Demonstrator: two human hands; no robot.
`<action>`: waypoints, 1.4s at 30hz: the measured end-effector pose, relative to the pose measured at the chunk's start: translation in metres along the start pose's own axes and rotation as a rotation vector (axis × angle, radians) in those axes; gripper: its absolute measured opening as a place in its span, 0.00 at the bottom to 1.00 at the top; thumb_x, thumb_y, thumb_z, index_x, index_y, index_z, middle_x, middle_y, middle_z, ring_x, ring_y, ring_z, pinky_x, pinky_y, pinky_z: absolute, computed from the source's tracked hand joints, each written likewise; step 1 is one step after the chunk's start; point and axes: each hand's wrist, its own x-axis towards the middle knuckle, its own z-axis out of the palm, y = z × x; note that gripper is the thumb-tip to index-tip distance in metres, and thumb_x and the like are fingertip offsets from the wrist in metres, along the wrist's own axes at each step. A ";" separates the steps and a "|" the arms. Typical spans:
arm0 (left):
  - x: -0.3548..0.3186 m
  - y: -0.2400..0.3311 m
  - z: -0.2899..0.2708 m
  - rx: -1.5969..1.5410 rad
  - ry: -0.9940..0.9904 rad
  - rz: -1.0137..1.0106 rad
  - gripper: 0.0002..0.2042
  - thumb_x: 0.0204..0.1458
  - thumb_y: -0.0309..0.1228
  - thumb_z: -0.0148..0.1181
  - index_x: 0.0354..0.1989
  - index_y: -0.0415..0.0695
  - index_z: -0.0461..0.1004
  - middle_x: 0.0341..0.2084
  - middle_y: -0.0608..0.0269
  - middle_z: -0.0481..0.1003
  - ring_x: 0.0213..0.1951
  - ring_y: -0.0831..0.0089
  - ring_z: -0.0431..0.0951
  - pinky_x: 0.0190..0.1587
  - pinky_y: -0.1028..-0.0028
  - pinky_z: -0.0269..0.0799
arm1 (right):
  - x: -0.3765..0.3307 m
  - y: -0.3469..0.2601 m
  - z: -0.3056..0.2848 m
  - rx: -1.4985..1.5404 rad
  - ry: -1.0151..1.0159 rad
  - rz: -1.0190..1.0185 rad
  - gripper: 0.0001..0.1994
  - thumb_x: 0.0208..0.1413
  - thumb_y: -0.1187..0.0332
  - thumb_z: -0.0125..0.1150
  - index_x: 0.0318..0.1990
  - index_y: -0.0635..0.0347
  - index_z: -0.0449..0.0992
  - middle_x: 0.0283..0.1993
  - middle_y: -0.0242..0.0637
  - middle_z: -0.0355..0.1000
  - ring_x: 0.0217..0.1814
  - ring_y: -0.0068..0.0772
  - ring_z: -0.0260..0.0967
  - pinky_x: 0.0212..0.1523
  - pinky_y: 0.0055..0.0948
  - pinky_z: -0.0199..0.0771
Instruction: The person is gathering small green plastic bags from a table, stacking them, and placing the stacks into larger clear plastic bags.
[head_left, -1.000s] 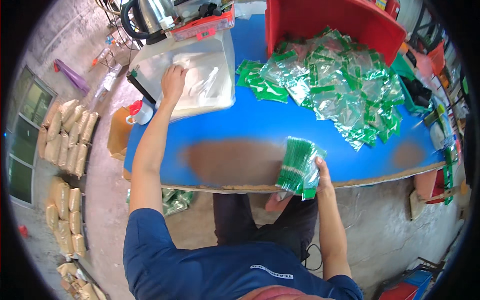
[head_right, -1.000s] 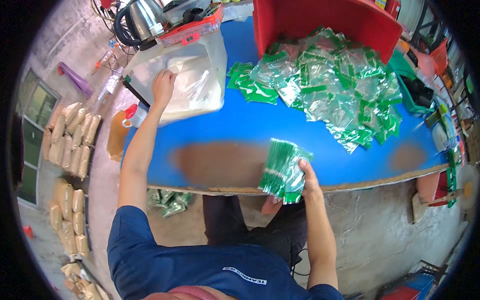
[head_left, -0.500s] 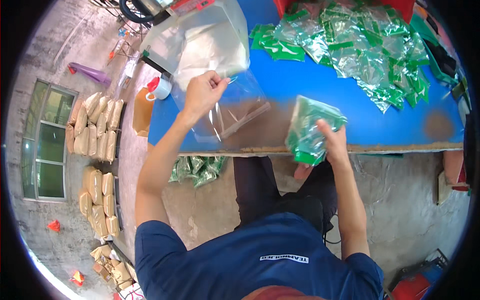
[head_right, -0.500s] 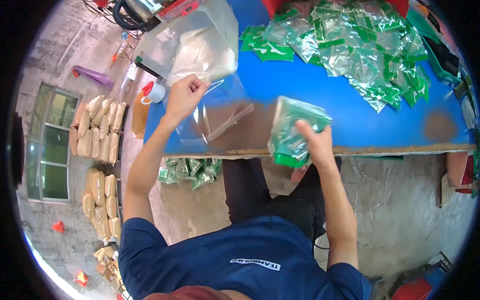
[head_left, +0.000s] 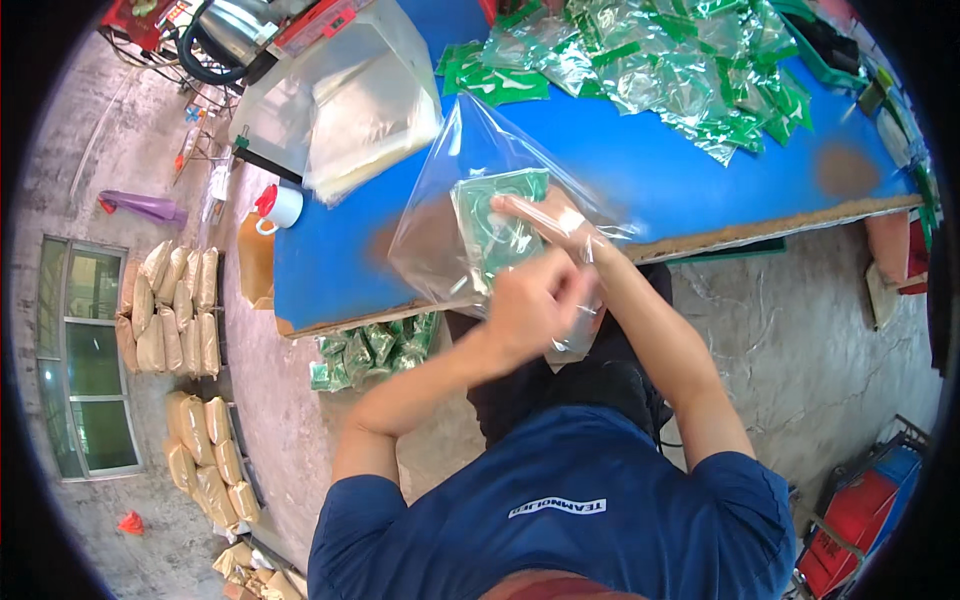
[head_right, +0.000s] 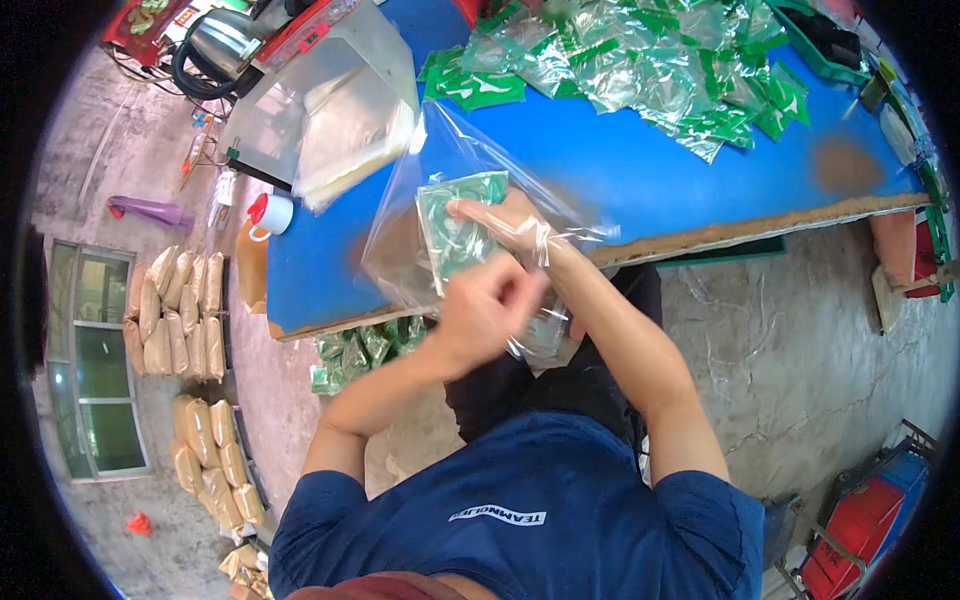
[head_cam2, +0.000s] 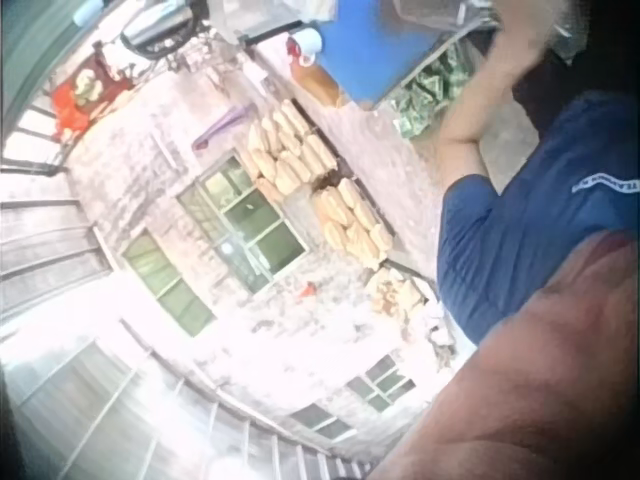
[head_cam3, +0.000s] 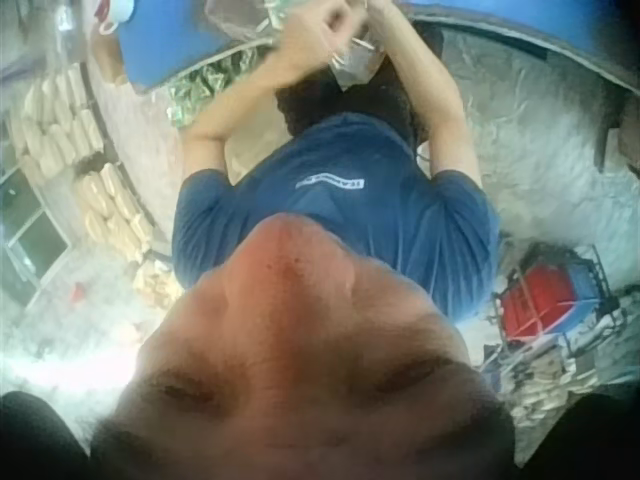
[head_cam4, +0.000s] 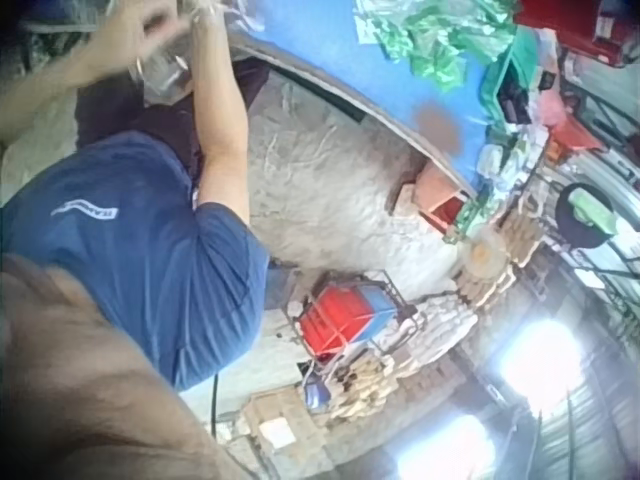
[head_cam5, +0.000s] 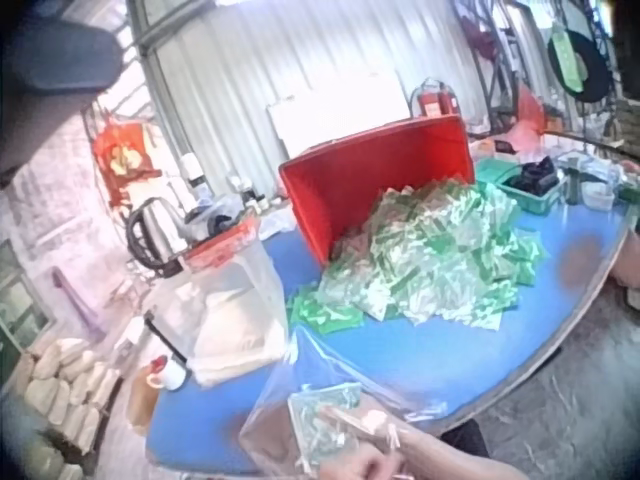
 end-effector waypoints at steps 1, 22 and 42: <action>-0.008 0.012 0.008 -0.025 -0.060 0.072 0.12 0.50 0.30 0.71 0.22 0.42 0.72 0.15 0.58 0.72 0.17 0.68 0.73 0.22 0.69 0.67 | 0.004 0.000 0.002 -0.050 0.049 -0.136 0.22 0.54 0.55 0.69 0.50 0.61 0.80 0.43 0.41 0.79 0.43 0.36 0.76 0.48 0.38 0.73; 0.160 -0.003 -0.026 0.267 -0.455 0.471 0.09 0.52 0.33 0.63 0.35 0.41 0.81 0.30 0.54 0.81 0.36 0.52 0.81 0.40 0.61 0.76 | 0.007 0.000 0.014 -0.625 -0.369 -0.239 0.37 0.47 0.60 0.77 0.63 0.68 0.68 0.55 0.43 0.75 0.59 0.34 0.70 0.58 0.33 0.72; -0.019 -0.113 -0.032 -1.542 0.327 -0.789 0.40 0.53 0.62 0.60 0.63 0.40 0.65 0.58 0.50 0.73 0.59 0.59 0.73 0.63 0.57 0.69 | 0.026 0.015 -0.014 -0.320 -0.168 0.250 0.32 0.61 0.42 0.58 0.58 0.63 0.72 0.54 0.41 0.75 0.50 0.29 0.75 0.50 0.32 0.78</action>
